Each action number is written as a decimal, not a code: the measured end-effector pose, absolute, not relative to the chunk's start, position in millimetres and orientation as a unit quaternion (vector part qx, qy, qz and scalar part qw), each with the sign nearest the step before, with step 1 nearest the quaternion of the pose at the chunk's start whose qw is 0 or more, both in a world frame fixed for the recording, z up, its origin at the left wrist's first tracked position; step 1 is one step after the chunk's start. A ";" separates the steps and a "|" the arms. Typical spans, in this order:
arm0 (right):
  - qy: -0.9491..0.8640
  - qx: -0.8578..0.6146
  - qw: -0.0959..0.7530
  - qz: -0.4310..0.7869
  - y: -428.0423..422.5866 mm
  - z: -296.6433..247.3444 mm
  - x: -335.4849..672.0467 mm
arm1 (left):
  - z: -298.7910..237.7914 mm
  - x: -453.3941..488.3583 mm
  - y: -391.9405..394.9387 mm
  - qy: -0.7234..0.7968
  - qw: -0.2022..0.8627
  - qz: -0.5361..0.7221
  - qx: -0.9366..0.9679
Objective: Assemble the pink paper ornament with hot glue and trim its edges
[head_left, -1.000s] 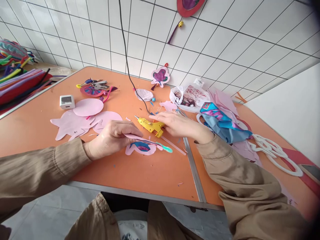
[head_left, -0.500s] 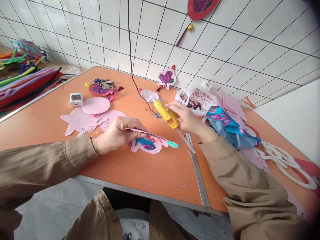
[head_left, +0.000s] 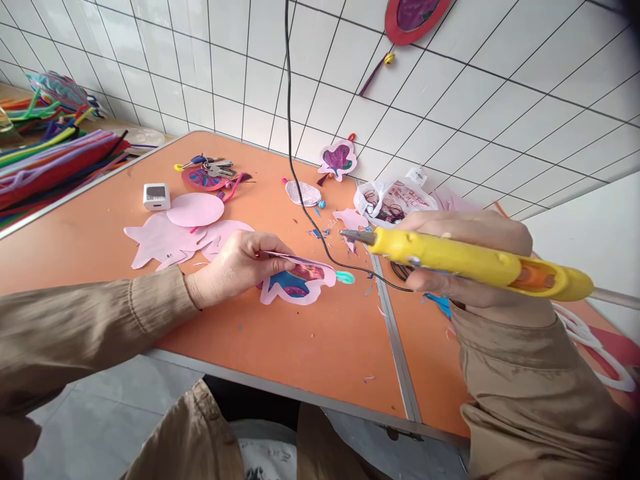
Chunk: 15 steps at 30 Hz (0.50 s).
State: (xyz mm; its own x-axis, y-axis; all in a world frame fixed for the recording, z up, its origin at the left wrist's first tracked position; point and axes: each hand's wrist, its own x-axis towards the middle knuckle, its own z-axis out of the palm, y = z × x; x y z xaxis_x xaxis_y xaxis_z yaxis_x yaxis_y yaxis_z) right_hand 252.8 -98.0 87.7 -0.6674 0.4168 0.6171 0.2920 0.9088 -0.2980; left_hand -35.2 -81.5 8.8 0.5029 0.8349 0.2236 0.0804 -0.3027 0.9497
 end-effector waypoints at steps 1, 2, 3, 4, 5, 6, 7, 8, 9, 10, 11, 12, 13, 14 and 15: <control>-0.911 -0.204 0.348 0.089 -100.1 88.8 250.8 | 8.4 -35.1 -81.3 0.323 0.502 0.376 0.709; -0.912 -0.211 0.339 0.094 -101.0 89.3 250.1 | 8.0 -35.0 -81.0 0.327 0.501 0.374 0.709; -0.916 -0.212 0.326 0.099 -100.9 89.2 250.5 | 7.5 -34.9 -80.7 0.330 0.493 0.376 0.712; -0.921 -0.208 0.313 0.106 -100.2 88.7 251.6 | 7.0 -34.9 -80.5 0.334 0.481 0.381 0.716; -0.927 -0.199 0.299 0.110 -99.1 87.8 253.1 | 6.3 -34.9 -80.3 0.335 0.467 0.387 0.721; -0.932 -0.188 0.287 0.114 -97.8 86.6 254.7 | 5.7 -35.0 -80.2 0.333 0.454 0.393 0.727; -0.938 -0.178 0.273 0.119 -96.6 85.4 256.0 | 5.1 -35.2 -80.1 0.327 0.445 0.395 0.733; -0.942 -0.170 0.261 0.125 -95.6 84.1 256.9 | 4.6 -35.4 -80.1 0.320 0.440 0.395 0.740; -0.945 -0.169 0.251 0.128 -94.8 82.8 257.4 | 4.2 -35.6 -80.1 0.311 0.436 0.392 0.748; -0.946 -0.172 0.244 0.126 -94.1 81.8 257.6 | 3.9 -35.9 -80.0 0.304 0.431 0.390 0.755; -0.948 -0.174 0.239 0.120 -93.6 80.9 257.4 | 3.7 -36.2 -79.8 0.299 0.422 0.389 0.762; -0.950 -0.175 0.234 0.111 -93.1 80.4 257.1 | 3.7 -36.4 -79.7 0.296 0.412 0.390 0.768; -0.952 -0.175 0.229 0.101 -92.6 80.2 256.8 | 3.8 -36.5 -79.4 0.294 0.401 0.393 0.773; -0.955 -0.175 0.223 0.090 -92.0 80.3 256.6 | 4.0 -36.6 -79.2 0.292 0.392 0.395 0.778; -0.958 -0.176 0.212 0.080 -91.4 80.7 256.6 | 4.2 -36.7 -79.1 0.291 0.387 0.395 0.781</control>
State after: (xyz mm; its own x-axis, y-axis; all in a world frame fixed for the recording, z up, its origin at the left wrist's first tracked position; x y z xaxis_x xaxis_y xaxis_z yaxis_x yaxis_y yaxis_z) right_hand 256.6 -91.4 80.7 -0.8483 0.3710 0.3779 0.3036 0.9254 -0.2270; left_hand -36.7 -79.1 4.2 0.5186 0.7596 0.3924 0.1477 -0.5316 0.8340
